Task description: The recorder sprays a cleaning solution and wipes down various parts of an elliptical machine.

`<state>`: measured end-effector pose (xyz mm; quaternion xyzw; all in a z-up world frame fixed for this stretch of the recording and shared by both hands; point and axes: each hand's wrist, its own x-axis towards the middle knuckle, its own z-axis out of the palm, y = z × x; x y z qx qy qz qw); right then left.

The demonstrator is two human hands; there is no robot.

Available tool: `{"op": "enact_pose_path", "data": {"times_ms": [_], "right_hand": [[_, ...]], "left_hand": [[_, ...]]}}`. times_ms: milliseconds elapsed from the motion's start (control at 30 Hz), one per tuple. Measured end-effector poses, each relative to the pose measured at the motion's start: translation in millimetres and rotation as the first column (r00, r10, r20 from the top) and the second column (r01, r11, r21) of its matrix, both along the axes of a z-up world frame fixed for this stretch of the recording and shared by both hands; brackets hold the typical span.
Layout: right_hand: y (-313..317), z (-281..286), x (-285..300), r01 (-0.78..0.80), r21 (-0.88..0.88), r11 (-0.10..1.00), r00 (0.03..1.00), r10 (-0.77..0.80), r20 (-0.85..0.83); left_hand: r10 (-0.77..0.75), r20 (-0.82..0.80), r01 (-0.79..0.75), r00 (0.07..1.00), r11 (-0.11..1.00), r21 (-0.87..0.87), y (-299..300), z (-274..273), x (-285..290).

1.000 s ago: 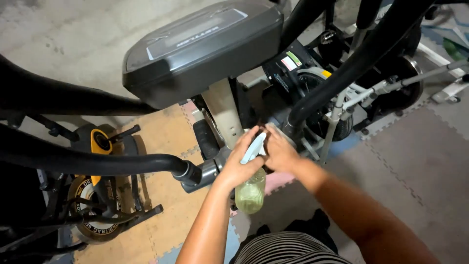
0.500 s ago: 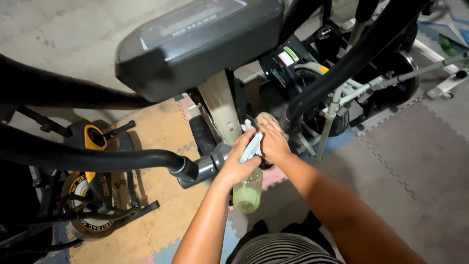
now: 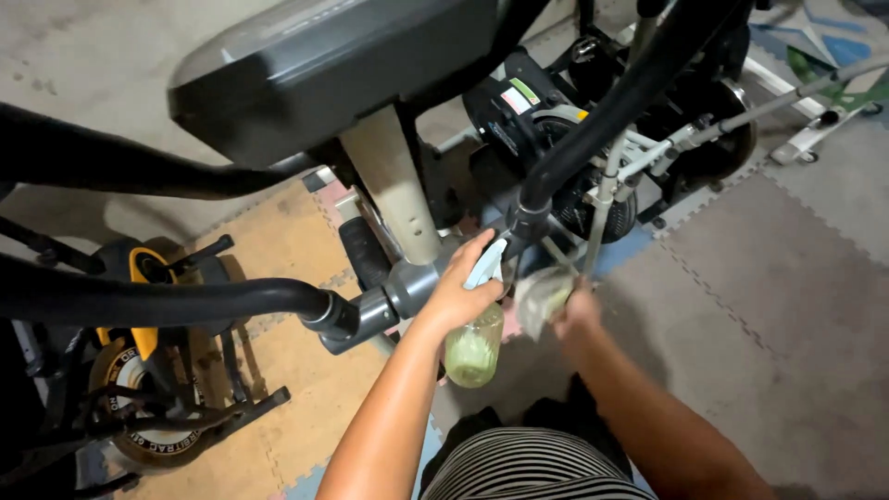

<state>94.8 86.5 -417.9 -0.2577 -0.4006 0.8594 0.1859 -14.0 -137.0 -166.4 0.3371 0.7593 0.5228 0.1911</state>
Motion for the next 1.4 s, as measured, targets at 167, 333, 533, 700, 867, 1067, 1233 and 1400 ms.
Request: {"op": "enact_pose_path", "data": {"times_ms": [167, 333, 533, 700, 867, 1067, 1233, 1400], "right_hand": [[-49, 226, -57, 0.296, -0.001, 0.955, 0.955, -0.296, -0.013], [-32, 148, -106, 0.321, 0.252, 0.913, 0.941, -0.276, -0.198], [75, 45, -147, 0.033, 0.417, 0.908, 0.999, -0.016, -0.043], [108, 8, -163, -0.234, 0.850, 0.472, 0.966, 0.215, 0.146], [22, 91, -77, -0.058, 0.473, 0.879, 0.997, 0.072, -0.012], [108, -18, -138, -0.023, 0.999, 0.025, 0.984, 0.175, 0.019], [127, 35, -199, -0.616, 0.561, 0.553, 0.775, 0.551, 0.309], [110, 58, -203, -0.826, 0.176, 0.535, 0.552, 0.704, 0.447]], "left_hand": [[0.019, -0.018, -0.019, 1.000, 1.000, 0.011, 19, -5, -2], [0.133, -0.055, -0.131, 0.990, 0.990, 0.042, 27, -19, -1], [0.196, -0.038, -0.196, 0.980, 0.981, 0.010, 39, -17, 5], [0.230, -0.017, -0.229, 0.973, 0.973, 0.025, 60, -14, 12], [0.358, -0.051, -0.359, 0.932, 0.933, -0.032, 74, -29, 12], [0.437, -0.085, -0.441, 0.895, 0.897, -0.033, 90, -52, 31], [0.498, 0.008, -0.498, 0.867, 0.867, 0.007, 84, -45, 62], [0.561, 0.040, -0.560, 0.827, 0.828, -0.033, 73, -31, 90]]}}
